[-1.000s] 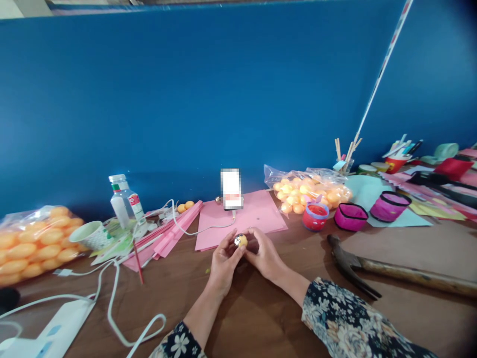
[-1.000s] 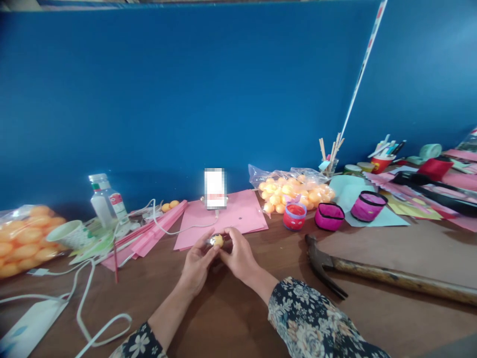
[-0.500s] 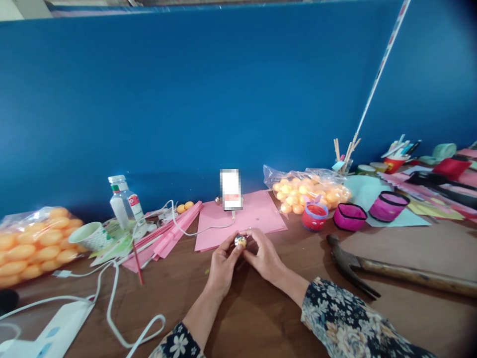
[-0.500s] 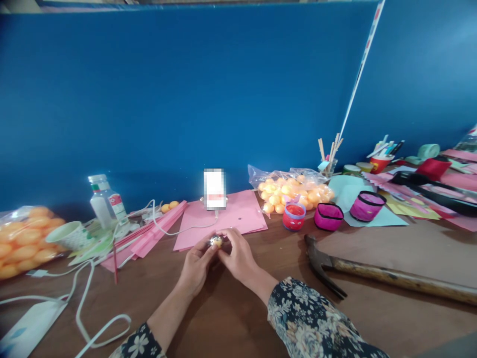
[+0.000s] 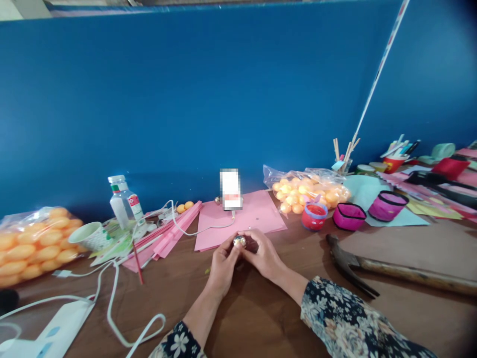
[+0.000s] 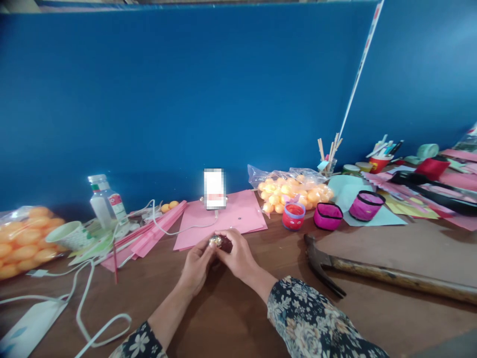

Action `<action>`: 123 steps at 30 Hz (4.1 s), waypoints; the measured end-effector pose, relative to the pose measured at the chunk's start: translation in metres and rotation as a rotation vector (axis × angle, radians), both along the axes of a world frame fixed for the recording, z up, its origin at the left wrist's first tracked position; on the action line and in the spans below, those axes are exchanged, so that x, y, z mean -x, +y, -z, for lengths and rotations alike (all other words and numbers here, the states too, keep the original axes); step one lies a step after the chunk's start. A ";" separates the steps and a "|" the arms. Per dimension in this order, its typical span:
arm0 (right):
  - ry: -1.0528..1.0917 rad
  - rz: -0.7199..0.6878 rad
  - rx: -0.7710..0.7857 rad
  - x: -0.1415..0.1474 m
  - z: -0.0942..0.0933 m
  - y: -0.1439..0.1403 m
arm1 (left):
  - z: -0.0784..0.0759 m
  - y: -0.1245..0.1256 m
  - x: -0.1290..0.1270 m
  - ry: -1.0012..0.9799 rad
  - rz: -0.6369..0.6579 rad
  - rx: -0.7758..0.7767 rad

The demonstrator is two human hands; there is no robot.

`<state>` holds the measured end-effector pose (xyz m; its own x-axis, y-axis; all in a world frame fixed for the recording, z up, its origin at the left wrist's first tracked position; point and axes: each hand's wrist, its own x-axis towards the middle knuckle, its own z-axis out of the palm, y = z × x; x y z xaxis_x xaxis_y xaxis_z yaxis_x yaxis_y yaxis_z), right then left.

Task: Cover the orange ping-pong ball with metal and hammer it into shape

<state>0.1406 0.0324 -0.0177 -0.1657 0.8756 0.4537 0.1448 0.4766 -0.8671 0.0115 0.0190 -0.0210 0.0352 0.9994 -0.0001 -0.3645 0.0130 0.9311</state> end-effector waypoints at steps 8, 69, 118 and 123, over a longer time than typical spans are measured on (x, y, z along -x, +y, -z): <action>0.170 -0.072 0.171 0.002 0.006 0.009 | -0.001 0.003 0.000 -0.099 -0.008 0.011; -0.502 0.220 -0.002 -0.018 -0.001 0.045 | -0.002 0.001 0.006 -0.259 0.041 0.027; 0.289 -0.215 0.517 -0.012 -0.011 0.005 | 0.002 0.003 0.002 -0.093 -0.049 -0.015; 0.272 -0.202 0.532 -0.012 -0.013 0.004 | 0.003 0.004 0.002 -0.067 -0.052 -0.014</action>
<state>0.1523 0.0365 -0.0048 -0.2909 0.9567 0.0136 -0.1624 -0.0354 -0.9861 0.0091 0.0226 -0.0241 -0.0174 0.9997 0.0146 -0.4255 -0.0206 0.9047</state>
